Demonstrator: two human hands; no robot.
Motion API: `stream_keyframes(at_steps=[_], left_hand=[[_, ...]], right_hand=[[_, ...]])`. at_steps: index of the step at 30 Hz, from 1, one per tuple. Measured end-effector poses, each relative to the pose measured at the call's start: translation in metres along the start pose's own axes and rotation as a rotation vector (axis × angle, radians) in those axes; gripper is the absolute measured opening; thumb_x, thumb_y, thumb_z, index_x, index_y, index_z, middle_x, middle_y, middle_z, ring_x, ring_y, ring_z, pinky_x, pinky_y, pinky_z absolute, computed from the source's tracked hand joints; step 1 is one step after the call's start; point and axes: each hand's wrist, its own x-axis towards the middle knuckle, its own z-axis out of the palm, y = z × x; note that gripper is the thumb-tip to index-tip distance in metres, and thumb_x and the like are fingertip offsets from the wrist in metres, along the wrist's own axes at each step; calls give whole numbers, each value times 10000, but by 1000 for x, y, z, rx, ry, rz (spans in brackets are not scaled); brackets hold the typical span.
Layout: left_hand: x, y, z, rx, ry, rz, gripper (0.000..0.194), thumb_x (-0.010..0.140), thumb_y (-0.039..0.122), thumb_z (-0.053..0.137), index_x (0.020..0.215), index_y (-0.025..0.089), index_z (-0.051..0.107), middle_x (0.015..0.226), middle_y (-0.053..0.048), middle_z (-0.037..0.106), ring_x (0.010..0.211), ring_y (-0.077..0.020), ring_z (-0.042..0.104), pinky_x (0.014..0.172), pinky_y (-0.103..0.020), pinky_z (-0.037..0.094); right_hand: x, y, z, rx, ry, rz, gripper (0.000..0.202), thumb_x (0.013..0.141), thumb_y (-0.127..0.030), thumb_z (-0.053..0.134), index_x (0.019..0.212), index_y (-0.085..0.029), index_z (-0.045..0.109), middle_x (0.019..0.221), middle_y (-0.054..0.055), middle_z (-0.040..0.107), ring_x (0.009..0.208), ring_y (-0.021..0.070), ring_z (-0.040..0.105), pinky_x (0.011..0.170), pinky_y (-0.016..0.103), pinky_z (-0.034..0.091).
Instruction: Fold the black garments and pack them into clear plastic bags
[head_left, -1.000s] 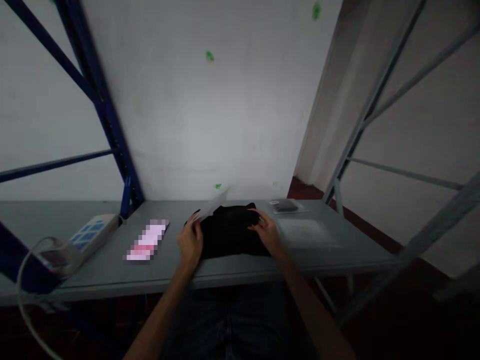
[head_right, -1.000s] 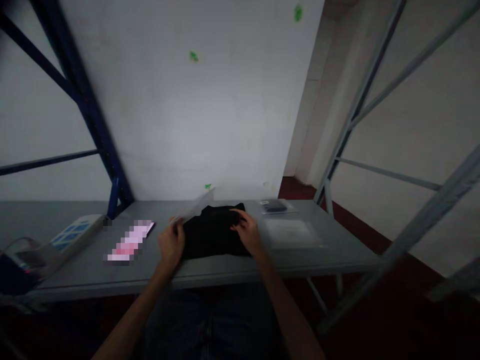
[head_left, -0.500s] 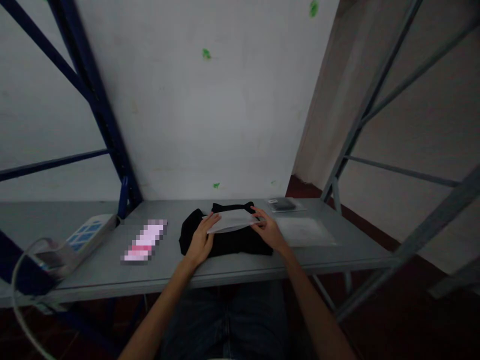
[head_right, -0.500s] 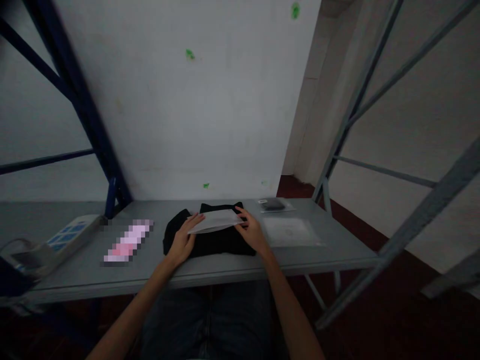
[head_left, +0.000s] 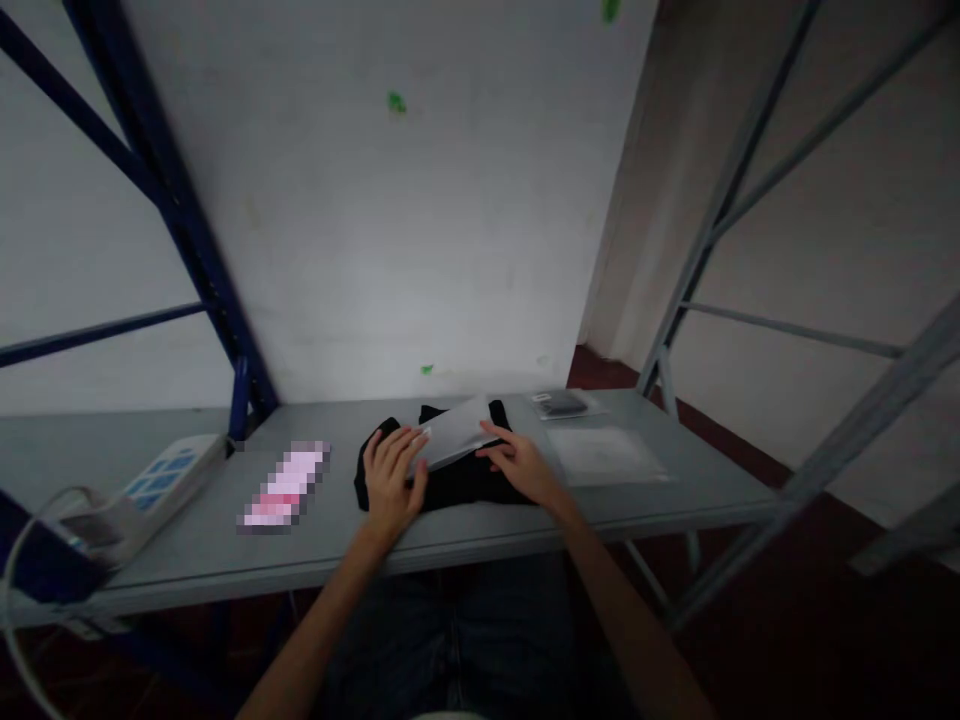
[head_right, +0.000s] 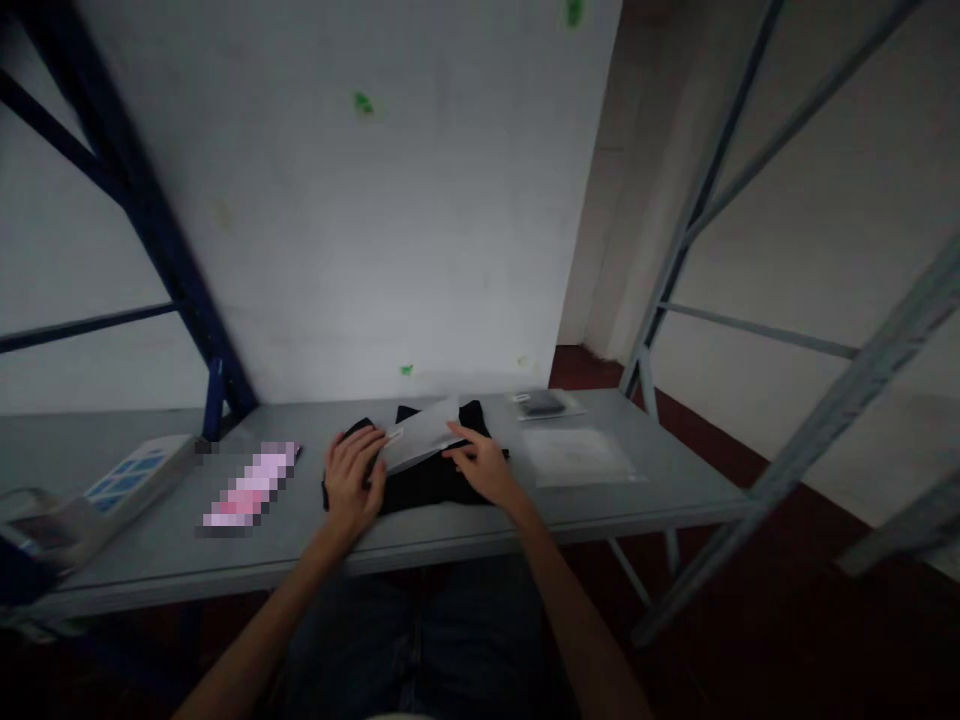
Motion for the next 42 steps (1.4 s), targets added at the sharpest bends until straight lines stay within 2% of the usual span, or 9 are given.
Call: stream_keyframes(at_steps=[4,9,16,19,23,26,30,36,42], left_hand=[[0,11,9,-2,-233,187,307,967,294,639,1271,255,644,1197,-66,751,1180,-251,667,1162,-537,400],[-2,8,13,10,-213,141,163,1001,235,590,1112,253,708,1077,-44,787,1033,-232,710,1064,-511,486],[0,9,12,34,-229,172,150,1001,229,586,1086,243,708,1036,-46,784,1020,-221,701,1052,-472,489],[-2,10,14,51,-250,208,159,999,225,591,1110,243,704,1038,-41,779,1011,-218,693,1071,-469,472],[-4,9,16,55,-252,231,177,993,211,604,1136,249,700,1040,-37,775,1026,-224,681,1092,-480,450],[-2,5,15,32,-269,164,171,997,216,595,1115,261,709,1034,-40,770,1033,-230,678,1098,-499,447],[0,1,12,70,-245,83,142,995,240,601,1068,258,722,1002,-46,770,1005,-239,674,1083,-522,449],[1,4,11,47,-261,110,153,999,237,588,1082,255,716,1042,-43,765,1020,-240,665,1074,-500,438],[-1,-3,9,81,-299,1,206,1008,257,542,1141,224,696,1085,-83,735,1054,-281,632,1004,-487,454]], right_hand=[[-5,-14,16,-40,-60,-36,495,936,-334,586,1406,-182,619,1190,109,757,1004,216,729,794,346,623],[-12,-30,28,-129,-7,-111,441,954,-411,598,1340,-214,683,1317,92,708,1114,242,705,952,397,584],[-9,-14,39,-4,158,0,400,885,-488,659,1168,-232,777,1124,82,784,927,260,757,740,370,634],[-7,-3,41,79,202,88,415,832,-502,684,1102,-206,791,1043,92,796,812,249,760,581,313,600],[-2,3,32,83,209,122,391,777,-462,712,1038,-183,796,950,92,799,753,223,740,521,268,541],[1,1,13,72,256,130,386,748,-454,709,1010,-185,800,875,78,794,730,209,716,491,248,496],[1,-5,-32,52,352,183,399,683,-457,741,969,-187,813,818,69,781,722,198,688,494,226,438],[-9,-1,-103,-97,476,209,405,663,-452,703,947,-189,823,819,73,767,685,180,640,528,237,420],[-34,20,-175,-427,802,261,369,731,-386,564,884,-167,818,805,83,758,736,227,653,663,314,462]])
